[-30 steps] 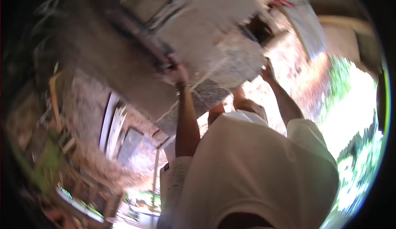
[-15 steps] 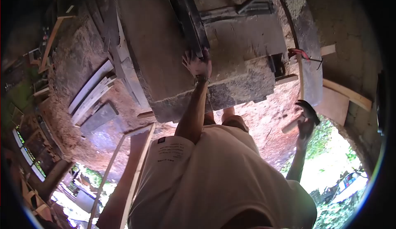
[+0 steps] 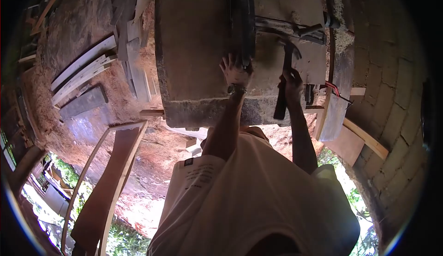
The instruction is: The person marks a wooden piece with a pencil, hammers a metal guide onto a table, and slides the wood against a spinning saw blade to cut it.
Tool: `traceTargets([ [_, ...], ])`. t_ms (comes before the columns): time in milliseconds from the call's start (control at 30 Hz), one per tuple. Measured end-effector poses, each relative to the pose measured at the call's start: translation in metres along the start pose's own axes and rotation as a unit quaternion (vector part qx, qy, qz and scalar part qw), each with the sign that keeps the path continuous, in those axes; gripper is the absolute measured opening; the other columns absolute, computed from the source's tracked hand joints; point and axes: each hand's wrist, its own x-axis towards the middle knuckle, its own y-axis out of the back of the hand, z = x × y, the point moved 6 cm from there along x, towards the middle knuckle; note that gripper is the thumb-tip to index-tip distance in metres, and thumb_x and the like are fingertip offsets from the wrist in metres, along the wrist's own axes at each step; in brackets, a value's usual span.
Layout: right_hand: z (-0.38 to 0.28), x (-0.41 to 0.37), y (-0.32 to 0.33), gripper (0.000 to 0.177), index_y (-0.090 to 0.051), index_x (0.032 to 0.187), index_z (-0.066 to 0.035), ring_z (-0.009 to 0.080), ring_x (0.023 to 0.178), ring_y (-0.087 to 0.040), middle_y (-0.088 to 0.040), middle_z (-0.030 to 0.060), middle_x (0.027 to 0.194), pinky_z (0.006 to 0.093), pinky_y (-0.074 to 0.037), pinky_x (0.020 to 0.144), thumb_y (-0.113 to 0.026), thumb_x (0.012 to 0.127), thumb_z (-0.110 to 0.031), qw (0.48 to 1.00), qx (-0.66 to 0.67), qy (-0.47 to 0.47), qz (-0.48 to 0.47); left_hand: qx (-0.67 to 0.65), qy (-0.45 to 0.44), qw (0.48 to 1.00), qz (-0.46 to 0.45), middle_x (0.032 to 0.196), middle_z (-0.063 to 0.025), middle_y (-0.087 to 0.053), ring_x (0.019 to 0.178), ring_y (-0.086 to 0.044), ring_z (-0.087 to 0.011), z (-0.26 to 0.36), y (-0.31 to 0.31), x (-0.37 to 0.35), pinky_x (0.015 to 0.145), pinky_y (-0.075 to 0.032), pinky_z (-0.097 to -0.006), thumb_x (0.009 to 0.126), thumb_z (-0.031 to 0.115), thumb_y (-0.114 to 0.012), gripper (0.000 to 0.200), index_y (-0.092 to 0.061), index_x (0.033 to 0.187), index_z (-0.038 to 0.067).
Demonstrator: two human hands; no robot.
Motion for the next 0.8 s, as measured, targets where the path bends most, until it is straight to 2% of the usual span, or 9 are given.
traceTargets([
  [133, -0.018, -0.012, -0.064, 0.022, -0.065, 0.117, -0.005, 0.0102, 0.052, -0.055, -0.055, -0.0002, 0.069, 0.03, -0.046, 0.047, -0.062, 0.1, -0.018, 0.984, -0.106, 0.143, 0.018, -0.023, -0.004, 1.0, 0.021, 0.117, -0.0185, -0.062, 0.11, -0.056, -0.0421, 0.001, 0.004, 0.003, 0.099, -0.041, -0.0559, 0.089, 0.029, -0.069, 0.042, -0.068, 0.127, 0.009],
  [167, -0.019, -0.025, -0.075, 0.023, -0.065, 0.12, -0.005, 0.0086, 0.052, -0.055, -0.055, -0.0005, 0.07, 0.0281, -0.045, 0.046, -0.061, 0.1, -0.017, 0.992, -0.082, 0.074, -0.069, -0.028, -0.001, 0.999, 0.019, 0.117, -0.0178, -0.062, 0.11, -0.056, -0.0416, 0.0, 0.002, 0.003, 0.099, -0.042, -0.0555, 0.089, 0.029, -0.069, 0.044, -0.067, 0.128, 0.009],
  [300, -0.02, -0.013, -0.052, 0.027, -0.065, 0.124, -0.005, 0.0082, 0.052, -0.057, -0.058, 0.0, 0.073, 0.0293, -0.045, 0.044, -0.062, 0.099, -0.017, 0.995, -0.087, 0.044, -0.016, -0.007, 0.01, 1.0, 0.012, 0.117, -0.0143, -0.063, 0.108, -0.056, -0.0395, -0.005, -0.005, 0.001, 0.097, -0.042, -0.0538, 0.088, 0.03, -0.071, 0.051, -0.064, 0.135, 0.011],
  [433, -0.017, -0.014, -0.057, 0.041, -0.059, 0.14, -0.009, 0.0095, 0.05, -0.057, -0.06, 0.0014, 0.073, 0.03, -0.046, 0.042, -0.061, 0.1, -0.017, 0.989, -0.119, 0.053, -0.069, -0.002, 0.009, 1.0, 0.015, 0.118, -0.0127, -0.062, 0.108, -0.056, -0.038, -0.006, -0.009, 0.003, 0.096, -0.042, -0.0529, 0.088, 0.029, -0.073, 0.055, -0.062, 0.139, 0.012],
  [533, -0.033, 0.015, -0.06, 0.039, -0.06, 0.138, -0.009, 0.0094, 0.051, -0.057, -0.059, 0.0008, 0.072, 0.0297, -0.047, 0.042, -0.062, 0.101, -0.02, 0.995, -0.061, 0.052, -0.063, -0.012, 0.017, 1.0, 0.011, 0.118, -0.0131, -0.062, 0.108, -0.056, -0.0374, -0.004, -0.001, -0.001, 0.096, -0.042, -0.0534, 0.088, 0.028, -0.072, 0.053, -0.062, 0.138, 0.012],
  [633, -0.053, 0.098, -0.083, 0.022, -0.064, 0.109, -0.006, 0.0103, 0.053, -0.058, -0.057, 0.0003, 0.072, 0.0313, -0.047, 0.044, -0.059, 0.104, -0.027, 0.998, -0.046, 0.027, -0.013, -0.026, -0.004, 1.0, 0.017, 0.118, -0.0147, -0.062, 0.108, -0.056, -0.0383, 0.003, 0.006, 0.004, 0.096, -0.042, -0.0547, 0.088, 0.027, -0.072, 0.051, -0.063, 0.135, 0.011],
  [667, -0.058, 0.131, -0.092, 0.025, -0.063, 0.106, -0.004, 0.0147, 0.06, -0.062, -0.058, 0.0031, 0.073, 0.0362, -0.05, 0.05, -0.057, 0.104, -0.028, 0.99, -0.08, 0.113, -0.006, -0.036, -0.007, 0.999, 0.007, 0.117, -0.0155, -0.062, 0.108, -0.056, -0.039, 0.003, 0.006, 0.004, 0.096, -0.042, -0.0552, 0.088, 0.027, -0.072, 0.05, -0.064, 0.135, 0.01],
  [767, -0.071, 0.178, -0.124, 0.036, -0.065, 0.115, -0.001, 0.0159, 0.061, -0.059, -0.063, 0.0058, 0.078, 0.0356, -0.05, 0.054, -0.057, 0.104, -0.034, 0.941, -0.198, 0.273, -0.024, -0.035, 0.011, 0.999, -0.009, 0.116, -0.0179, -0.061, 0.108, -0.056, -0.0411, 0.002, 0.006, 0.005, 0.096, -0.042, -0.0568, 0.088, 0.027, -0.072, 0.048, -0.065, 0.132, 0.008],
  [800, -0.08, 0.18, -0.124, 0.035, -0.065, 0.117, -0.001, 0.0175, 0.059, -0.06, -0.064, 0.0063, 0.078, 0.0363, -0.05, 0.052, -0.059, 0.103, -0.032, 0.927, -0.179, 0.321, -0.07, -0.031, 0.02, 0.999, -0.012, 0.116, -0.0186, -0.061, 0.108, -0.056, -0.0417, 0.003, 0.005, 0.005, 0.095, -0.042, -0.0573, 0.088, 0.027, -0.072, 0.048, -0.065, 0.131, 0.008],
])
